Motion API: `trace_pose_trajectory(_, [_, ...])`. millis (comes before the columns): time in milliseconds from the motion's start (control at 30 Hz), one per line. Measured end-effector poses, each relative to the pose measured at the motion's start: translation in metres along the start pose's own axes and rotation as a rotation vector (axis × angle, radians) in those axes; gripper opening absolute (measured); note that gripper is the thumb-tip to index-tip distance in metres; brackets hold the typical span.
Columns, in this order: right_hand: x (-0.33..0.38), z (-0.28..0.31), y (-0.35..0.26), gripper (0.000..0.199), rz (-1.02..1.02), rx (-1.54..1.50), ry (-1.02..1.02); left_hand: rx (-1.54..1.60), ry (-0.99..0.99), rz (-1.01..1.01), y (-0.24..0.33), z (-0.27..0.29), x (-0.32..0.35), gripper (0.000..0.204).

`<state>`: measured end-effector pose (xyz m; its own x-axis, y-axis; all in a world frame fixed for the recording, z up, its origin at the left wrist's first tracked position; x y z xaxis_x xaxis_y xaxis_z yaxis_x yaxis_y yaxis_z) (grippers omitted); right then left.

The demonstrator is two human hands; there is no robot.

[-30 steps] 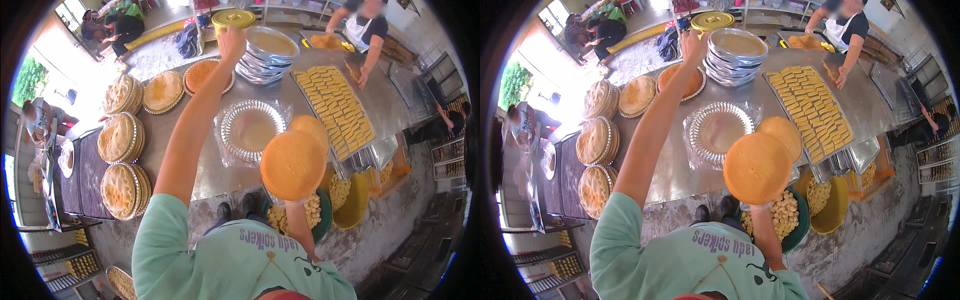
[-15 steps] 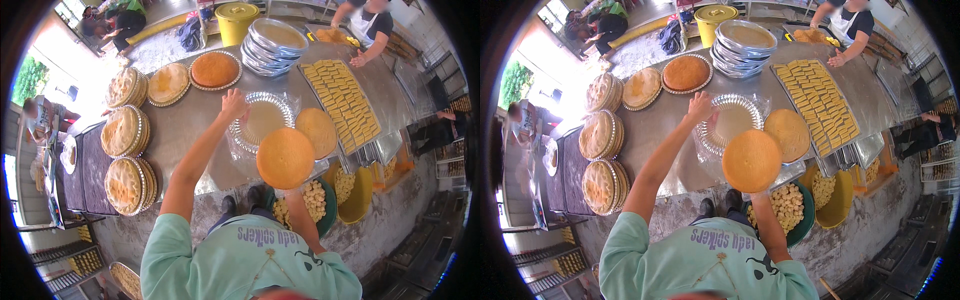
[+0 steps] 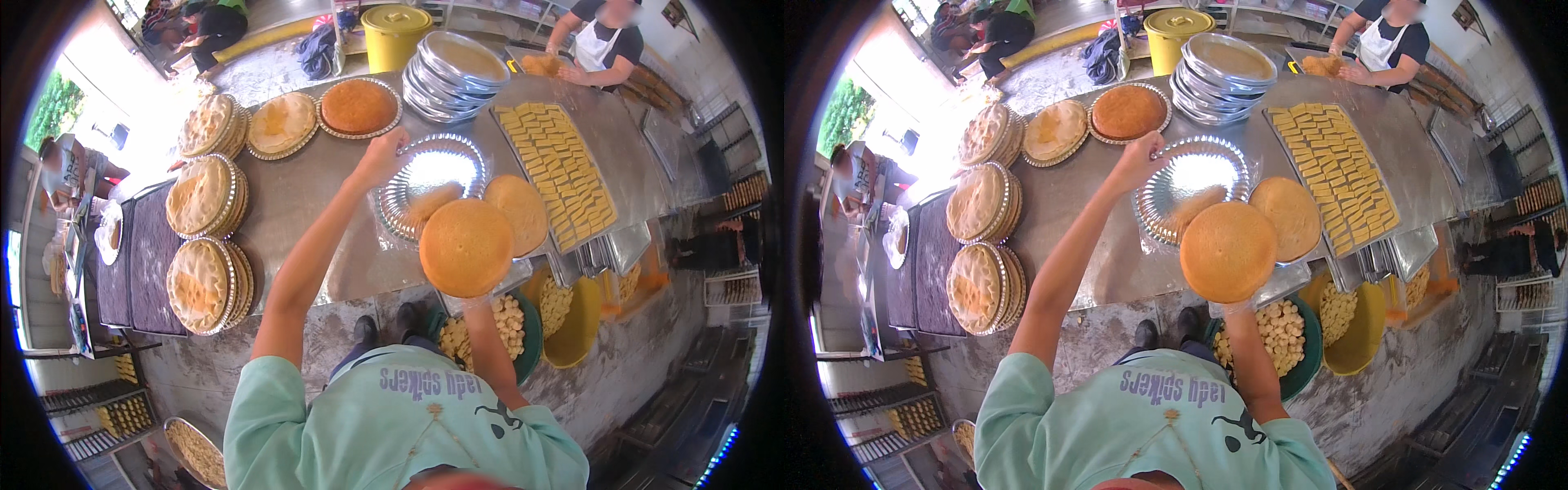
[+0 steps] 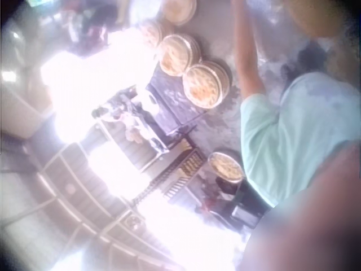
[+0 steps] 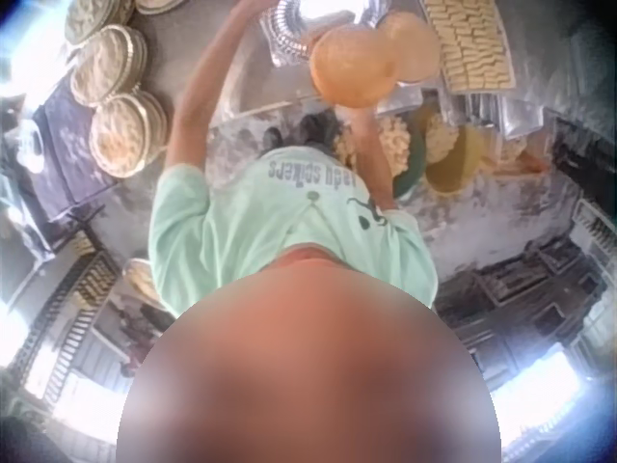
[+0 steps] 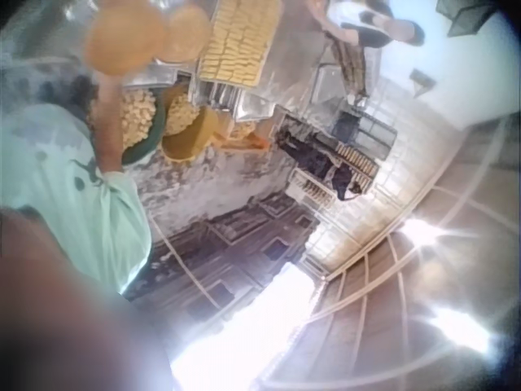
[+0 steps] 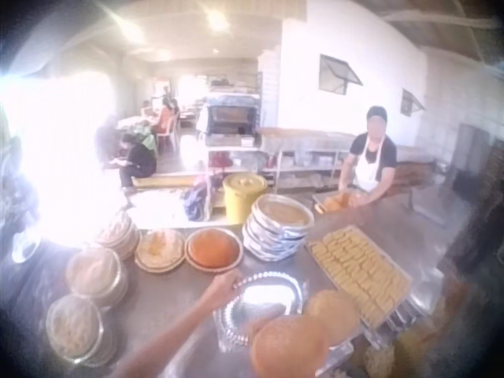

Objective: The person assembles pies by scooping an orange filling into foil pie tins, placing them on a metal table, and arranging them on a shelf. The person also handles a large plastic bin of yellow rectangular pieces and moves it to the table.

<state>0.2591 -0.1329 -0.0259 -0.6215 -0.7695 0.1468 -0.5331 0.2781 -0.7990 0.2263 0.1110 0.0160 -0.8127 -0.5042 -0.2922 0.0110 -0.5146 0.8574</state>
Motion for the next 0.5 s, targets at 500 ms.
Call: trace_pose_trajectory(500, [-0.015,-0.138,-0.044,0.057,0.582,0.569,-0.719,0.936,0.351,0.213,0.080,-0.033,0.180,0.052])
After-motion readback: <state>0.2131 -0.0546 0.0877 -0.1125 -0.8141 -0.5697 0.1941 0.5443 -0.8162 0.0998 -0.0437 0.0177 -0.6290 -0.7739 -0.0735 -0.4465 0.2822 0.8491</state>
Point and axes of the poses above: each hand's wrist, its own x-axis away from the middle knuckle, its own z-axis out of the back of the hand, y = z × x, the point moved 5 cm from there along -x, towards the middle knuckle, and after that the axes turned 11 degrees about x, right-handed, at the moved point
